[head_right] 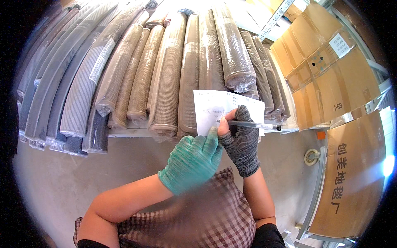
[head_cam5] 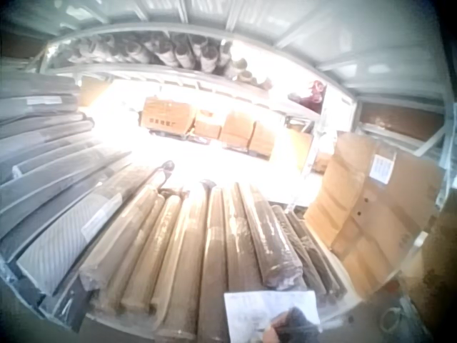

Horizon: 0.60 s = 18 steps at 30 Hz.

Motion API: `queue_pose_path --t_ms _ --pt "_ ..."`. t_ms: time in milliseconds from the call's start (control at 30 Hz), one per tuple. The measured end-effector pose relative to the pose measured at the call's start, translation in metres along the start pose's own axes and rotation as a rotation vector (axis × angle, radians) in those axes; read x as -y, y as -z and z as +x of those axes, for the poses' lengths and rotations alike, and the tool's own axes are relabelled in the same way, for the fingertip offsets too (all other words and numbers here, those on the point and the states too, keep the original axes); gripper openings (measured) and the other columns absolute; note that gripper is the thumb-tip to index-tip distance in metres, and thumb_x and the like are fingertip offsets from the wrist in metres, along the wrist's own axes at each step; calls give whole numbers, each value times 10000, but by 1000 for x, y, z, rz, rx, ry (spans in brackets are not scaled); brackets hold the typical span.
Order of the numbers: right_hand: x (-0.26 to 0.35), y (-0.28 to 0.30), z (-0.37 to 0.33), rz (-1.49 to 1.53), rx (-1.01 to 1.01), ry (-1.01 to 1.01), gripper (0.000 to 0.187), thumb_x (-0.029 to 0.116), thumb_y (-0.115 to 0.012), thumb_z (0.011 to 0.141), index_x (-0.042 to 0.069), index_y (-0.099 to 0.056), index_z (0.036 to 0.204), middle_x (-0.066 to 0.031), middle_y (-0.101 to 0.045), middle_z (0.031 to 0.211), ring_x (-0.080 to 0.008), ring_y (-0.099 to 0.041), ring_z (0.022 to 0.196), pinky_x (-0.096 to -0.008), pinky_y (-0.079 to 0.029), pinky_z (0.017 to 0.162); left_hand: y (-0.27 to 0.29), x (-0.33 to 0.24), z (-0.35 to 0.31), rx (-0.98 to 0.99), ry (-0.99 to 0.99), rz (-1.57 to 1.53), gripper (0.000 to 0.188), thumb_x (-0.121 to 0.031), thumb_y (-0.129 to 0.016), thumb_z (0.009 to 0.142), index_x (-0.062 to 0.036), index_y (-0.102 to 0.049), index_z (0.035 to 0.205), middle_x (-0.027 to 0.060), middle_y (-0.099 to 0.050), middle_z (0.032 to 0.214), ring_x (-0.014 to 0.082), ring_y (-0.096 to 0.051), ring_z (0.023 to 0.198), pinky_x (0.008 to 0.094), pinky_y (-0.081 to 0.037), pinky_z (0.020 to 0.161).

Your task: The person walks through a warehouse aisle filled with rolled carpets and boxes, holding a paper list and a pen. They stop at various stacks of inventory, write notes on the paper, and occasionally touch or adjust the rolls to verify details. The person wears gloves and an apron while performing the task.

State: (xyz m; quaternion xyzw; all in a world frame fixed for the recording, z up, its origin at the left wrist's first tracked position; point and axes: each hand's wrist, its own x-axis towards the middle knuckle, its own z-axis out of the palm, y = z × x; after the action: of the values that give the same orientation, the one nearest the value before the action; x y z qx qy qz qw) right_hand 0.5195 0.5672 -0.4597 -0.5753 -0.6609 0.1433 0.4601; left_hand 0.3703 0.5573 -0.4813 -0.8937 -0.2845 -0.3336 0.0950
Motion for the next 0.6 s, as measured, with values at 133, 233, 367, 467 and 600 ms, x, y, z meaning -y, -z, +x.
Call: queue_pose_path --t_ms 133,233,367,467,600 --pt "-1 -1 0 14 -28 14 139 138 -603 835 46 -504 804 -15 -490 653 -87 -464 592 -249 -418 554 -1 0 0 -1 12 -20 247 -130 -604 720 2 -623 927 192 -591 1068 165 -538 660 303 -425 549" --pt "2 0 1 -30 -10 -13 132 133 -599 833 47 -504 803 -15 -492 652 -89 -468 593 -252 -420 556 -1 0 0 -8 17 -36 243 -128 -604 721 1 -623 926 192 -591 1070 166 -538 658 304 -428 550" --pt "1 0 1 -39 -10 -16 124 127 -594 830 48 -503 801 -15 -496 650 -89 -471 591 -249 -423 559 1 0 0 -9 17 -44 242 -120 -603 720 7 -622 926 192 -591 1069 170 -538 659 305 -430 545" --pt "-2 1 1 -2 -12 24 127 129 -595 830 48 -502 799 -17 -499 647 -90 -475 582 -246 -424 558 2 0 1 -9 26 -36 239 -115 -603 719 9 -620 922 193 -591 1070 174 -537 659 305 -430 538" --pt "1 0 -1 107 -10 -104 129 126 -598 827 46 -501 798 -18 -499 647 -93 -478 569 -245 -425 556 1 1 0 -23 34 -38 230 -116 -602 712 8 -619 905 193 -592 1070 172 -533 655 305 -427 529"
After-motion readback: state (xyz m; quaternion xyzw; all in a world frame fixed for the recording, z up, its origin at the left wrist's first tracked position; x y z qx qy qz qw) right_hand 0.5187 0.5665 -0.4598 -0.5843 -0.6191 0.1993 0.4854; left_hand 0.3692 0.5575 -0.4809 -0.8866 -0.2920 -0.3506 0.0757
